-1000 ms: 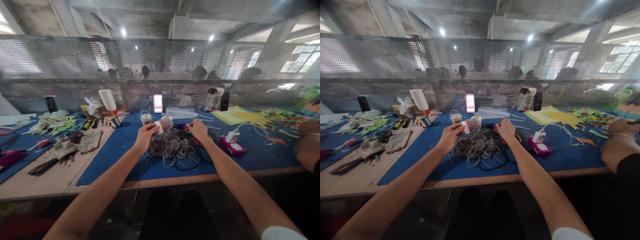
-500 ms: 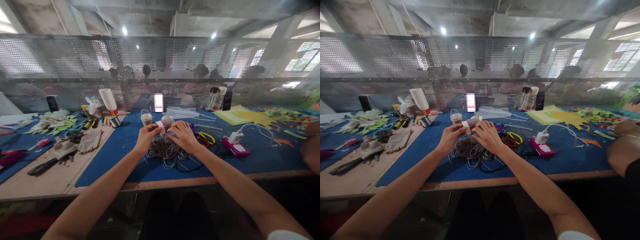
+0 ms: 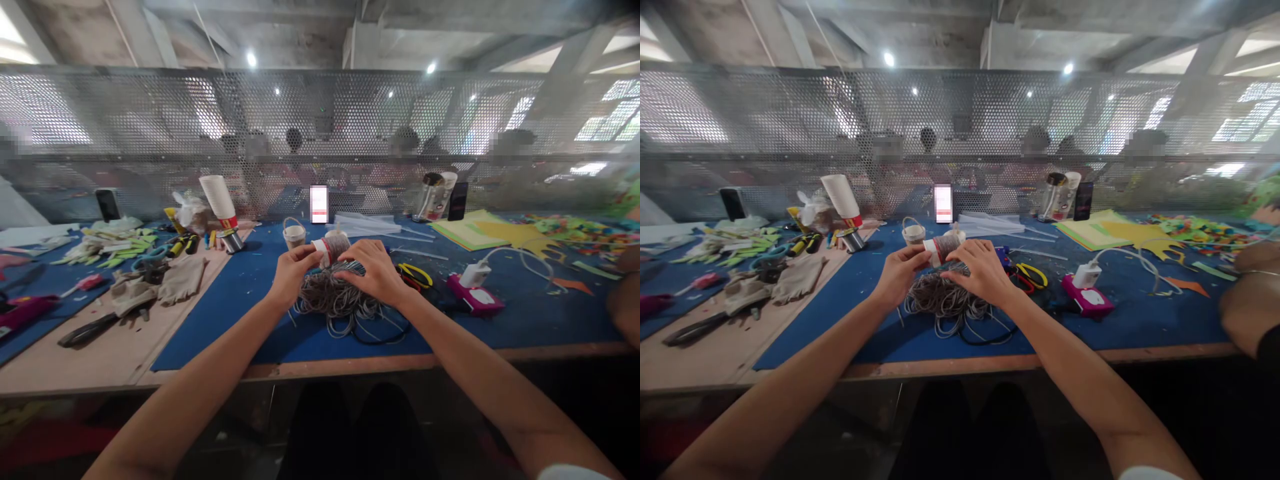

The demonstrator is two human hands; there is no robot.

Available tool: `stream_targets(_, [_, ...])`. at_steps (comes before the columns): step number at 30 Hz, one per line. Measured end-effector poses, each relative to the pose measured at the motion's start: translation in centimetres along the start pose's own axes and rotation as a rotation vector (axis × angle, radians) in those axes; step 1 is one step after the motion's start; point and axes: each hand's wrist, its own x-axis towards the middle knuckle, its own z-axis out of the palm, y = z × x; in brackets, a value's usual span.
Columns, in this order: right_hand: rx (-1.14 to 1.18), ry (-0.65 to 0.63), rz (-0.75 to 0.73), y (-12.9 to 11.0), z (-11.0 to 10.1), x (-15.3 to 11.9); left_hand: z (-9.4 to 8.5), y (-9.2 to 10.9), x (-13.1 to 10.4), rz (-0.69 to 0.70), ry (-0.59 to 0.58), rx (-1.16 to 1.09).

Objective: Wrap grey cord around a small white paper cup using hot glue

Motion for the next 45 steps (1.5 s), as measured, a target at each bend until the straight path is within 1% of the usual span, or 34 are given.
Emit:
stream_targets(3, [-0.117,-0.051,-0.028,0.0,0.2,-0.1,0.0,0.2,0.1,-0.057,0.032,-0.104])
stream_targets(5, [-0.145,-0.037,-0.021,0.0,0.3,-0.1,0.1,0.4,0.1,-0.077,0.037,-0.126])
stream_targets(7, [-0.11,0.0,-0.006,-0.1,0.3,-0.1,0.2,0.3,0.1,-0.08,0.031,-0.118])
stream_targets(11, [0.127,0.039,0.073,-0.3,0.3,-0.2,0.0,0.0,0.1,-0.059,-0.002,-0.07])
stream_targets(15, [0.373,0.069,0.238,-0.2,0.6,-0.2,0.0,-0.2,-0.1,0.009,-0.076,0.038])
stream_targets(18, [0.509,0.117,0.328,0.0,0.7,0.0,0.2,-0.1,-0.3,0.043,-0.095,0.139])
stream_targets(22, [0.714,0.078,0.458,0.2,0.2,0.3,0.4,0.2,-0.5,0.06,-0.1,0.213])
stream_targets(24, [0.779,0.062,0.508,0.4,-0.1,0.5,0.4,0.3,-0.6,0.072,-0.109,0.232])
stream_targets(29, [0.779,0.084,0.537,0.9,-0.2,0.5,0.5,0.5,-0.7,0.102,-0.115,0.297])
stream_targets(34, [0.901,0.114,0.534,1.1,0.1,0.5,0.6,0.5,-0.9,0.123,-0.124,0.353])
stream_targets(37, [0.815,0.145,0.488,1.0,0.0,0.6,0.6,0.5,-1.0,0.137,-0.121,0.403])
stream_targets(42, [0.468,0.219,0.291,0.9,-0.3,0.5,0.8,0.7,-1.1,0.135,-0.121,0.426])
stream_targets(45, [0.334,0.26,0.246,0.9,-0.3,0.3,0.8,0.8,-1.2,0.135,-0.126,0.423])
